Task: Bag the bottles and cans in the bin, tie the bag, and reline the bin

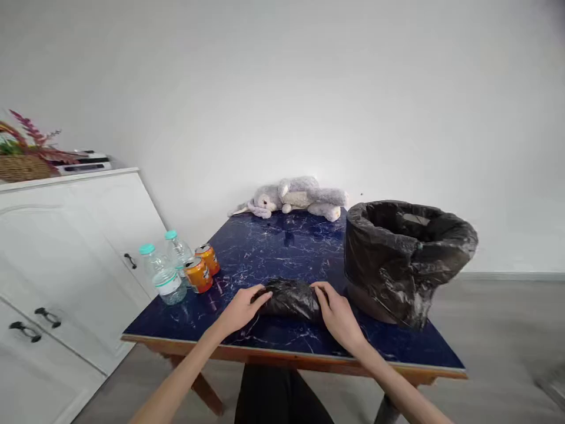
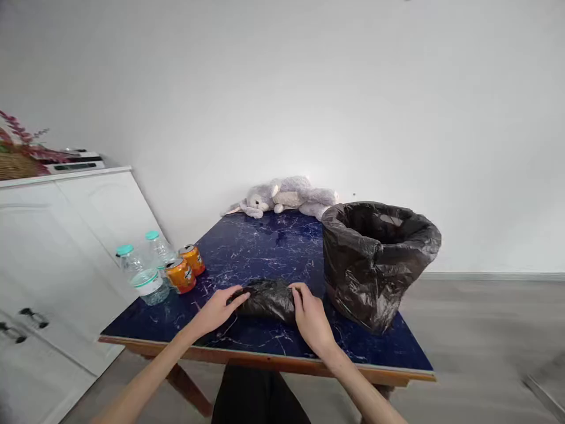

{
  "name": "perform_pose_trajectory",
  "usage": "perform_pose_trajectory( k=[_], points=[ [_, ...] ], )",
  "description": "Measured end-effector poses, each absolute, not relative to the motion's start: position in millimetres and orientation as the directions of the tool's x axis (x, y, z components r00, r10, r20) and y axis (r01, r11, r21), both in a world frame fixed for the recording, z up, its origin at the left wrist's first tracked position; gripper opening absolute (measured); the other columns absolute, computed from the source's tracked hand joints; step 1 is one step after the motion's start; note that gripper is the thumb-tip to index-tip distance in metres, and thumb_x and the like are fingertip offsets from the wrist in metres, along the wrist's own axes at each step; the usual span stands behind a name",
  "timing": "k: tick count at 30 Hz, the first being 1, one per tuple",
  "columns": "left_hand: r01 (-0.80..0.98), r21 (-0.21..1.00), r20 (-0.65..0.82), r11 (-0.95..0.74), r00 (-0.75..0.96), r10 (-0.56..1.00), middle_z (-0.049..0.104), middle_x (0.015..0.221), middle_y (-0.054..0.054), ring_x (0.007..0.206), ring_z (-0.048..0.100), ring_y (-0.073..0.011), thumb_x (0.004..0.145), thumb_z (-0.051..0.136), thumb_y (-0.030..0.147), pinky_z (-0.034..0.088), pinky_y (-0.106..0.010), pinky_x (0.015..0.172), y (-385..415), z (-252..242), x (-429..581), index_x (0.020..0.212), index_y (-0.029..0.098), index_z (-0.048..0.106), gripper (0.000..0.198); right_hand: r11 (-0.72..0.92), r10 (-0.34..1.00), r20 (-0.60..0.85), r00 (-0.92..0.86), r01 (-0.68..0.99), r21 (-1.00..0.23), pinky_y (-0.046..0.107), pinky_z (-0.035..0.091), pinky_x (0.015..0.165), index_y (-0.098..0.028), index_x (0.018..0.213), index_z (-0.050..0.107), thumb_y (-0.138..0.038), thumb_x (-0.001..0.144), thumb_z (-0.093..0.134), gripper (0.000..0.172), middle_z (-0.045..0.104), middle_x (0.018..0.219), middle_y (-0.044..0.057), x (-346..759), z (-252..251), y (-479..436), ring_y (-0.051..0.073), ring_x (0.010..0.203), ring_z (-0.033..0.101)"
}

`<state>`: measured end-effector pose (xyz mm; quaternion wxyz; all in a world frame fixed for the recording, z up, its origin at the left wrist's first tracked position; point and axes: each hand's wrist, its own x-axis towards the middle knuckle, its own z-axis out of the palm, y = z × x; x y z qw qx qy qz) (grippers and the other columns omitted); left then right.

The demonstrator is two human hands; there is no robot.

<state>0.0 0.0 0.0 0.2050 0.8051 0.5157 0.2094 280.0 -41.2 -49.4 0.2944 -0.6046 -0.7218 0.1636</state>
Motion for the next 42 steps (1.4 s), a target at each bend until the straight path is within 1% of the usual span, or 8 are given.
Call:
perform_pose_trajectory(
  k=[4, 7, 11, 15, 19, 25, 30, 42],
  points=[
    [0.813, 0.43, 0.146, -0.392, 0.366, 0.919, 0.079, 0.108, -0.007, 0.1, 0.076, -0.0276, 0.11, 0.035, 0.055, 0.054, -0.031, 0.081, 14.7, -3.5, 18.6, 0.113, 0.023, 0.07, 0.047, 0.198, 0.967, 0.241, -0.075, 0.821, -0.536, 0.029, 0.047, 0.072, -0.021, 0.134, 0.055, -0.025, 0.114, 0.026, 0.036, 0.076, 0.106, 0.01, 276.5, -43.1, -19.9, 0.025, 0.092, 0.075],
    [0.882, 0.333, 0.148, -0.334, 0.301, 0.942, 0.078, 0.1, -0.011, 0.092, 0.076, -0.0316, 0.109, 0.041, 0.047, 0.056, -0.037, 0.076, 23.1, -8.4, 28.0, 0.127, 0.019, 0.064, 0.041, 0.158, 0.976, 0.211, -0.06, 0.859, -0.486, 0.029, 0.046, 0.074, -0.019, 0.131, 0.057, -0.011, 0.107, 0.034, 0.034, 0.075, 0.116, 0.014, 273.4, -42.9, -4.8, 0.026, 0.095, 0.076],
    [0.903, 0.172, 0.353, -0.395, 0.317, 0.88, 0.07, 0.13, -0.021, 0.118, 0.07, -0.0371, 0.109, 0.039, 0.035, 0.056, -0.05, 0.095, 21.1, -7.7, 39.9, 0.151, 0.016, 0.048, 0.047, 0.128, 0.983, 0.172, -0.056, 0.888, -0.441, 0.03, 0.046, 0.074, -0.015, 0.138, 0.053, -0.002, 0.101, 0.038, 0.041, 0.075, 0.118, 0.017, 270.8, -47.5, 11.2, 0.026, 0.094, 0.076],
    [0.682, -0.04, 0.457, -0.731, 0.663, 0.593, 0.063, 0.148, -0.012, 0.142, 0.056, -0.0297, 0.113, 0.033, 0.029, 0.044, -0.052, 0.119, 7.4, -2.0, 51.9, 0.152, 0.025, 0.052, 0.044, 0.127, 0.983, 0.174, -0.058, 0.9, -0.416, 0.031, 0.049, 0.074, -0.016, 0.136, 0.055, -0.004, 0.102, 0.039, 0.039, 0.077, 0.112, 0.016, 271.7, -47.4, 17.0, 0.027, 0.09, 0.077],
    [0.573, -0.03, 0.263, -0.819, 0.795, 0.546, 0.046, 0.167, -0.006, 0.159, 0.033, -0.0269, 0.114, 0.036, 0.041, 0.032, -0.049, 0.13, 4.4, -13.1, 55.6, 0.164, 0.026, 0.037, 0.053, 0.118, 0.966, 0.259, -0.014, 0.913, -0.391, 0.042, 0.051, 0.094, -0.011, 0.137, 0.058, -0.011, 0.107, 0.033, 0.04, 0.074, 0.121, 0.02, 267.8, -35.7, 2.0, 0.031, 0.11, 0.073],
    [0.587, 0.022, 0.161, -0.809, 0.797, 0.582, 0.03, 0.174, -0.005, 0.162, 0.024, -0.0253, 0.114, 0.033, 0.037, 0.023, -0.049, 0.134, 15.3, -35.2, 51.7, 0.171, 0.029, 0.02, 0.059, 0.423, 0.8, 0.538, -0.266, 0.886, -0.189, 0.06, 0.015, 0.131, -0.013, 0.156, 0.051, -0.029, 0.112, 0.031, 0.051, 0.046, 0.165, 0.013, 237.6, -36.9, -40.6, 0.036, 0.157, 0.031],
    [0.596, 0.105, 0.073, -0.796, 0.793, 0.604, 0.018, 0.177, -0.002, 0.164, 0.018, -0.0267, 0.113, 0.032, 0.039, 0.023, -0.048, 0.133, 16.7, -36.0, 47.8, 0.172, 0.032, 0.007, 0.064, 0.342, 0.901, 0.354, -0.252, 0.914, -0.218, 0.071, 0.012, 0.129, -0.015, 0.164, 0.039, -0.053, 0.112, 0.026, 0.066, 0.032, 0.171, 0.012, 224.8, -61.1, -46.2, 0.038, 0.161, 0.024],
    [0.61, 0.141, 0.058, -0.779, 0.781, 0.622, 0.015, 0.178, 0.003, 0.165, 0.014, -0.0242, 0.114, 0.025, 0.053, 0.016, -0.046, 0.134, 22.6, -41.1, 40.4, 0.171, 0.038, 0.006, 0.062, 0.208, 0.974, 0.139, -0.18, 0.953, -0.221, 0.066, 0.009, 0.13, -0.015, 0.17, 0.019, -0.054, 0.112, 0.02, 0.069, 0.019, 0.174, 0.013, 233.1, -63.5, -48.0, 0.034, 0.155, 0.038]
  ],
)
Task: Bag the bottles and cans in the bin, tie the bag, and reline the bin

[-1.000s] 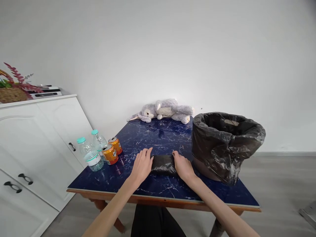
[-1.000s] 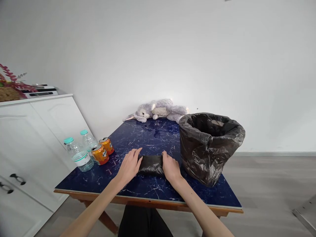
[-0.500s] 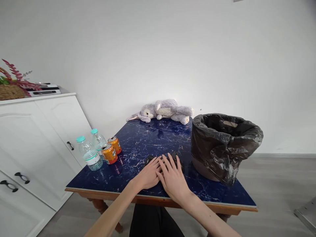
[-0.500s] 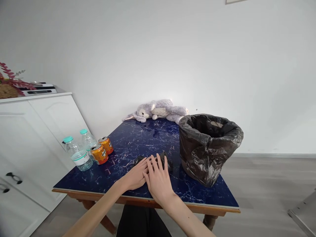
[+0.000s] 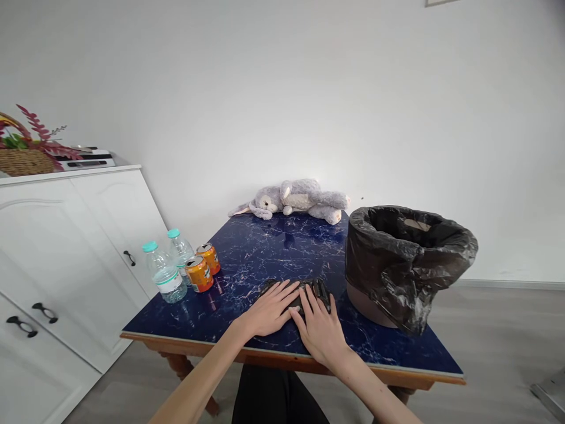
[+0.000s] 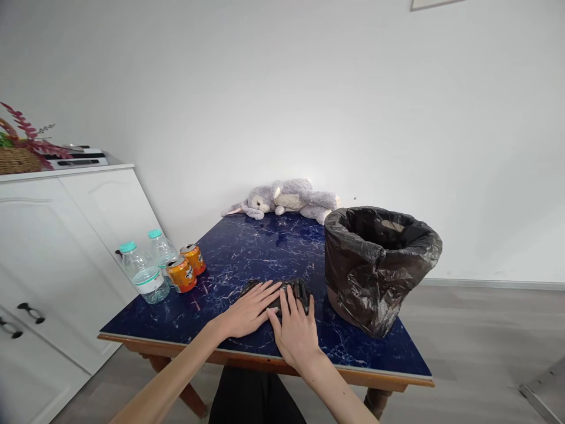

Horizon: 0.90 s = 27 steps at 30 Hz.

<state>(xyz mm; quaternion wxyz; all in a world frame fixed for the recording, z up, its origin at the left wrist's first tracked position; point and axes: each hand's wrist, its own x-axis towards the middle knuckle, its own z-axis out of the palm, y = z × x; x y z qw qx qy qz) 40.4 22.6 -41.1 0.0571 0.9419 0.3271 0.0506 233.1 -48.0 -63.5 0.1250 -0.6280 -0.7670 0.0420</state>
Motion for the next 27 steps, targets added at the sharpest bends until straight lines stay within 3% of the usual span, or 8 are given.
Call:
perform_pose_trajectory(
  k=[14, 19, 21, 24, 27],
  points=[
    [0.689, 0.14, 0.155, -0.711, 0.694, 0.703, 0.029, 0.174, 0.002, 0.162, 0.022, -0.0223, 0.113, 0.036, 0.05, 0.021, -0.047, 0.134, 14.6, -39.7, -15.6, 0.168, 0.041, 0.024, 0.057, 0.264, 0.961, 0.153, -0.231, 0.931, -0.252, 0.063, 0.018, 0.13, -0.017, 0.168, 0.03, -0.055, 0.112, 0.026, 0.067, 0.024, 0.173, 0.011, 246.0, -60.4, -45.5, 0.034, 0.157, 0.036],
    [0.772, 0.212, 0.213, -0.599, 0.562, 0.799, 0.034, 0.173, -0.001, 0.16, 0.032, -0.0225, 0.113, 0.033, 0.05, 0.029, -0.045, 0.132, 5.2, -41.0, -41.7, 0.167, 0.034, 0.034, 0.056, 0.28, 0.95, 0.207, -0.233, 0.929, -0.242, 0.074, 0.015, 0.127, -0.023, 0.165, 0.039, -0.059, 0.109, 0.033, 0.067, 0.027, 0.173, 0.007, 235.6, -54.7, -71.5, 0.043, 0.161, 0.019],
    [0.793, 0.245, 0.221, -0.557, 0.514, 0.829, 0.038, 0.171, -0.003, 0.159, 0.035, -0.0226, 0.113, 0.033, 0.052, 0.031, -0.045, 0.131, 2.2, -40.7, -44.0, 0.165, 0.031, 0.038, 0.056, 0.317, 0.933, 0.254, -0.254, 0.914, -0.252, 0.071, 0.019, 0.128, -0.024, 0.165, 0.04, -0.062, 0.108, 0.033, 0.068, 0.026, 0.173, 0.006, 223.0, -57.1, -85.3, 0.043, 0.161, 0.018],
    [0.807, 0.269, 0.215, -0.525, 0.481, 0.85, 0.042, 0.169, -0.004, 0.158, 0.037, -0.0241, 0.112, 0.034, 0.053, 0.032, -0.047, 0.13, -0.4, -40.7, -42.4, 0.161, 0.028, 0.046, 0.056, 0.339, 0.932, 0.239, -0.273, 0.891, -0.303, 0.064, 0.031, 0.127, -0.02, 0.166, 0.038, -0.068, 0.106, 0.03, 0.076, 0.024, 0.173, 0.009, 201.0, -63.8, -96.9, 0.044, 0.16, 0.022],
    [0.81, 0.28, 0.237, -0.515, 0.462, 0.855, 0.045, 0.168, -0.005, 0.156, 0.04, -0.0253, 0.112, 0.036, 0.053, 0.035, -0.046, 0.129, -1.4, -43.5, -41.5, 0.161, 0.029, 0.044, 0.056, 0.286, 0.953, 0.188, -0.237, 0.908, -0.307, 0.068, 0.03, 0.125, -0.016, 0.165, 0.04, -0.071, 0.104, 0.033, 0.082, 0.026, 0.172, 0.014, 182.8, -67.7, -93.5, 0.05, 0.157, 0.023]
  ],
)
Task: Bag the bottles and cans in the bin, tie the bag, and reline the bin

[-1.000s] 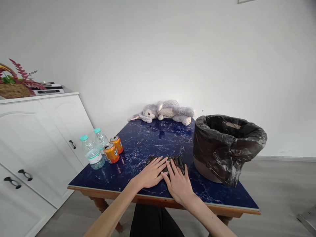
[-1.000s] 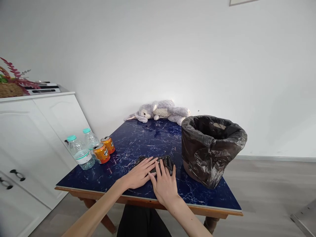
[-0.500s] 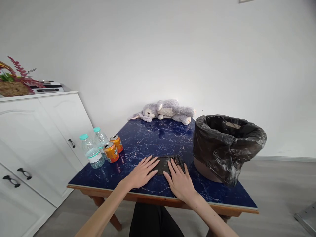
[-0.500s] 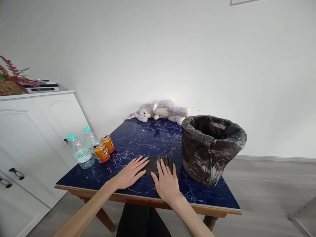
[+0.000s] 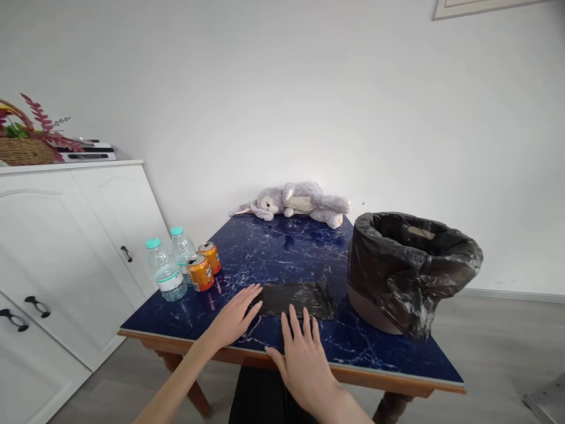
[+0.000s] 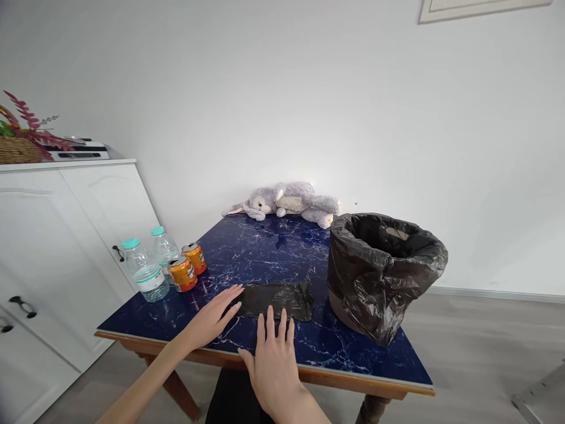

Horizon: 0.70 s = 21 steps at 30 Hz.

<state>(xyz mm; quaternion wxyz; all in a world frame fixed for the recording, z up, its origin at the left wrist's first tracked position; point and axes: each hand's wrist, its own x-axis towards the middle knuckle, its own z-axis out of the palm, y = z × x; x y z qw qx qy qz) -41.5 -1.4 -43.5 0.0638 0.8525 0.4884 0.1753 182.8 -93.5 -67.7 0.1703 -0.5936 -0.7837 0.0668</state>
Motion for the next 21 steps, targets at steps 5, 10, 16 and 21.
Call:
perform_pose_trajectory(
  k=[5, 10, 16, 21],
  points=[
    [0.839, 0.297, 0.301, -0.456, 0.371, 0.878, 0.047, 0.166, -0.01, 0.153, 0.046, -0.027, 0.111, 0.037, 0.055, 0.038, -0.047, 0.127, -0.7, -51.4, -44.7, 0.165, 0.025, 0.036, 0.062, 0.195, 0.978, 0.111, -0.176, 0.96, -0.201, 0.073, 0.026, 0.123, -0.008, 0.163, 0.041, -0.064, 0.105, 0.04, 0.081, 0.029, 0.17, 0.02, 174.3, -61.7, -72.6, 0.055, 0.155, 0.025],
    [0.821, 0.315, 0.368, -0.475, 0.356, 0.859, 0.047, 0.166, -0.009, 0.151, 0.049, -0.0268, 0.111, 0.037, 0.055, 0.041, -0.045, 0.125, 0.5, -53.9, -46.9, 0.168, 0.027, 0.028, 0.064, 0.159, 0.985, 0.094, -0.145, 0.974, -0.161, 0.07, 0.029, 0.122, -0.006, 0.163, 0.039, -0.062, 0.107, 0.036, 0.08, 0.029, 0.17, 0.022, 191.2, -58.4, -43.6, 0.053, 0.155, 0.027],
    [0.826, 0.341, 0.34, -0.45, 0.338, 0.878, 0.048, 0.166, -0.01, 0.151, 0.049, -0.0279, 0.111, 0.038, 0.056, 0.041, -0.046, 0.124, -0.7, -50.1, -46.5, 0.167, 0.027, 0.029, 0.064, 0.117, 0.988, 0.124, -0.096, 0.978, -0.174, 0.063, 0.028, 0.123, -0.001, 0.161, 0.041, -0.058, 0.109, 0.031, 0.078, 0.034, 0.169, 0.023, 222.0, -63.4, 1.5, 0.051, 0.155, 0.029],
    [0.826, 0.332, 0.341, -0.455, 0.344, 0.875, 0.05, 0.164, -0.01, 0.149, 0.051, -0.0283, 0.11, 0.038, 0.057, 0.044, -0.045, 0.122, -0.4, -50.2, -47.8, 0.166, 0.027, 0.03, 0.063, 0.064, 0.99, 0.135, -0.04, 0.982, -0.179, 0.059, 0.025, 0.125, -0.001, 0.161, 0.041, -0.055, 0.11, 0.028, 0.076, 0.035, 0.169, 0.022, 250.5, -66.4, 34.1, 0.048, 0.156, 0.029]
  ],
)
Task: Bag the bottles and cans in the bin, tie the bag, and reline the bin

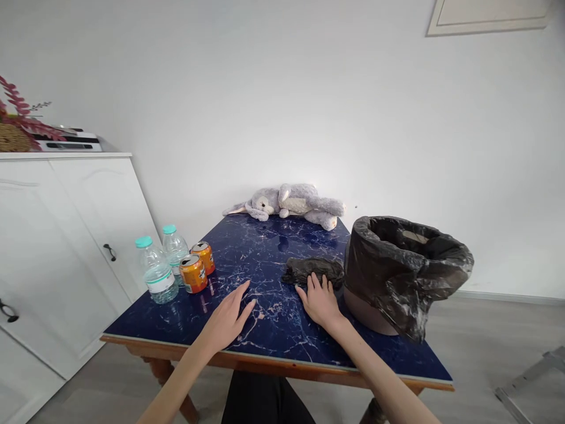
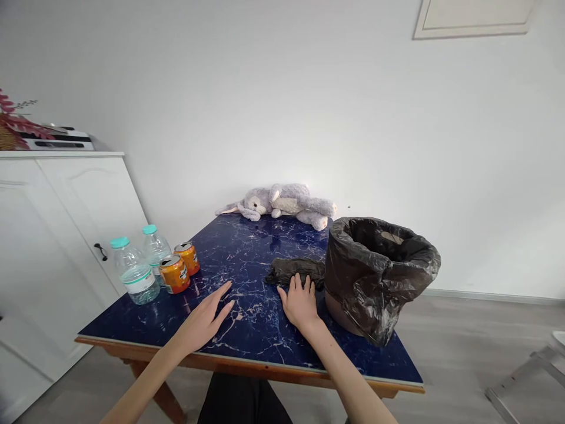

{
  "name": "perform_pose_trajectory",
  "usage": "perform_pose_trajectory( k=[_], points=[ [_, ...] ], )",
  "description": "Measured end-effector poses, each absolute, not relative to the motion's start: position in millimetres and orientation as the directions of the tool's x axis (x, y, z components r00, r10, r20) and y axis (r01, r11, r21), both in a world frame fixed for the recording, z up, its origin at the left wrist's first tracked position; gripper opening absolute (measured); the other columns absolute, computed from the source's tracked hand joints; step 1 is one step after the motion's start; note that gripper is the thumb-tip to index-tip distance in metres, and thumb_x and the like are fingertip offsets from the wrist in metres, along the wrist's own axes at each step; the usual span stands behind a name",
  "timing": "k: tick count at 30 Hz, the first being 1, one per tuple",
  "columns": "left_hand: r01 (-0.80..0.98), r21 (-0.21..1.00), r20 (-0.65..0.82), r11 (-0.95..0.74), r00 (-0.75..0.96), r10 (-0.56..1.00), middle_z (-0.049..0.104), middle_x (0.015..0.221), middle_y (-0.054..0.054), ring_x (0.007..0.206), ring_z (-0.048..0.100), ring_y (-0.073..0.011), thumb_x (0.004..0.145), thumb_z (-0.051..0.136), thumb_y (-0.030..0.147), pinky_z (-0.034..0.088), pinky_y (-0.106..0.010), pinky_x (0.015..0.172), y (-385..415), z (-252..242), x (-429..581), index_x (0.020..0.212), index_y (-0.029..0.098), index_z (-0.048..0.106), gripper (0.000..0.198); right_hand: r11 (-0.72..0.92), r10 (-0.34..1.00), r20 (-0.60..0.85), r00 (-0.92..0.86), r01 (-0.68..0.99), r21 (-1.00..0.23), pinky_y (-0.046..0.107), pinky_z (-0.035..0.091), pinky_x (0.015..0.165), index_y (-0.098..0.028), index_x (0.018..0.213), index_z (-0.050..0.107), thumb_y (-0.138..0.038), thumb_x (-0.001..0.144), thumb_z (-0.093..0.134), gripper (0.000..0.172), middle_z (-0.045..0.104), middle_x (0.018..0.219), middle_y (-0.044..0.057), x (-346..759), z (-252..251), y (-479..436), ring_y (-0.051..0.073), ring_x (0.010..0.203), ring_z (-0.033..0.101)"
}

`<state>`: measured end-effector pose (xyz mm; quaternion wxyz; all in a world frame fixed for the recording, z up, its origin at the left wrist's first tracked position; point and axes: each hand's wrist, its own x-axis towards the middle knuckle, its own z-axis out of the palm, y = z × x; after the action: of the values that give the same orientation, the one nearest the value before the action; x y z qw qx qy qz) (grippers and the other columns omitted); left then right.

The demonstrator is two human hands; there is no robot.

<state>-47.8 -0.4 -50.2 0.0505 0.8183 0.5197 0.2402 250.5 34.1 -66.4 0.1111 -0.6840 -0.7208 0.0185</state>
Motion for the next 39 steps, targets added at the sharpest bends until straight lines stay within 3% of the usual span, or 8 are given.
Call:
perform_pose_trajectory(
  k=[4, 7, 11, 15, 20, 28, 33, 39],
  points=[
    [0.826, 0.321, 0.353, -0.464, 0.351, 0.867, 0.051, 0.163, -0.01, 0.149, 0.051, -0.0282, 0.11, 0.037, 0.056, 0.043, -0.045, 0.123, 0.7, -52.8, -48.5, 0.165, 0.027, 0.031, 0.062, -0.008, 0.989, 0.141, 0.035, 0.981, -0.191, 0.058, 0.024, 0.125, 0.002, 0.16, 0.042, -0.051, 0.11, 0.027, 0.074, 0.034, 0.168, 0.027, 264.5, -67.8, 50.5, 0.046, 0.156, 0.029],
    [0.829, 0.319, 0.352, -0.46, 0.346, 0.869, 0.051, 0.163, -0.01, 0.149, 0.051, -0.028, 0.11, 0.038, 0.056, 0.042, -0.045, 0.123, 1.1, -53.5, -48.0, 0.165, 0.026, 0.032, 0.062, -0.05, 0.983, 0.164, 0.083, 0.979, -0.195, 0.068, 0.022, 0.122, 0.003, 0.161, 0.037, -0.047, 0.11, 0.027, 0.073, 0.026, 0.17, 0.031, 260.4, -67.8, 52.8, 0.051, 0.157, 0.023],
    [0.828, 0.309, 0.363, -0.469, 0.353, 0.862, 0.052, 0.162, -0.01, 0.148, 0.052, -0.0286, 0.11, 0.038, 0.055, 0.043, -0.047, 0.123, 1.2, -53.3, -47.2, 0.163, 0.026, 0.034, 0.061, 0.015, 0.979, 0.203, 0.025, 0.98, -0.197, 0.07, 0.014, 0.123, -0.013, 0.169, 0.025, -0.052, 0.109, 0.033, 0.072, 0.016, 0.176, 0.021, 244.7, -64.3, 51.2, 0.048, 0.16, 0.012],
    [0.835, 0.303, 0.353, -0.459, 0.349, 0.868, 0.052, 0.162, -0.011, 0.148, 0.051, -0.0285, 0.111, 0.038, 0.055, 0.042, -0.048, 0.124, 2.2, -55.3, -48.2, 0.162, 0.025, 0.036, 0.059, -0.01, 0.98, 0.192, 0.053, 0.976, -0.218, 0.07, 0.016, 0.122, -0.012, 0.17, 0.023, -0.052, 0.111, 0.031, 0.071, 0.02, 0.174, 0.024, 241.6, -59.2, 56.3, 0.048, 0.159, 0.017],
    [0.836, 0.292, 0.371, -0.465, 0.348, 0.861, 0.053, 0.161, -0.01, 0.148, 0.052, -0.0293, 0.11, 0.039, 0.055, 0.043, -0.048, 0.123, 4.4, -59.1, -49.6, 0.161, 0.026, 0.038, 0.059, 0.002, 0.993, 0.119, 0.024, 0.976, -0.218, 0.071, 0.022, 0.12, -0.014, 0.164, 0.041, -0.058, 0.111, 0.026, 0.071, 0.032, 0.17, 0.024, 248.4, -60.1, 44.9, 0.051, 0.156, 0.027],
    [0.848, 0.286, 0.34, -0.447, 0.346, 0.874, 0.053, 0.161, -0.011, 0.149, 0.051, -0.0296, 0.11, 0.038, 0.055, 0.043, -0.049, 0.123, 2.6, -55.1, -47.9, 0.161, 0.025, 0.039, 0.059, 0.067, 0.996, 0.07, -0.055, 0.98, -0.186, 0.069, 0.022, 0.122, -0.017, 0.166, 0.036, -0.058, 0.11, 0.028, 0.07, 0.029, 0.172, 0.021, 239.6, -54.9, -0.1, 0.051, 0.157, 0.023],
    [0.852, 0.283, 0.344, -0.44, 0.339, 0.876, 0.054, 0.161, -0.011, 0.15, 0.05, -0.0293, 0.11, 0.039, 0.055, 0.042, -0.048, 0.124, 3.5, -56.9, -48.2, 0.16, 0.025, 0.042, 0.058, 0.074, 0.996, 0.052, -0.065, 0.978, -0.193, 0.069, 0.02, 0.124, -0.019, 0.17, 0.022, -0.062, 0.109, 0.031, 0.076, 0.016, 0.176, 0.02, 220.8, -48.2, -26.0, 0.052, 0.159, 0.015],
    [0.85, 0.263, 0.376, -0.456, 0.345, 0.86, 0.055, 0.16, -0.009, 0.151, 0.049, -0.0286, 0.11, 0.041, 0.053, 0.041, -0.048, 0.124, 7.0, -63.9, -51.1, 0.158, 0.026, 0.047, 0.055, 0.069, 0.997, 0.0, -0.071, 0.973, -0.22, 0.072, 0.014, 0.123, -0.016, 0.169, 0.027, -0.063, 0.108, 0.028, 0.077, 0.018, 0.176, 0.019, 201.9, -46.4, -17.6, 0.055, 0.158, 0.015]
  ],
)
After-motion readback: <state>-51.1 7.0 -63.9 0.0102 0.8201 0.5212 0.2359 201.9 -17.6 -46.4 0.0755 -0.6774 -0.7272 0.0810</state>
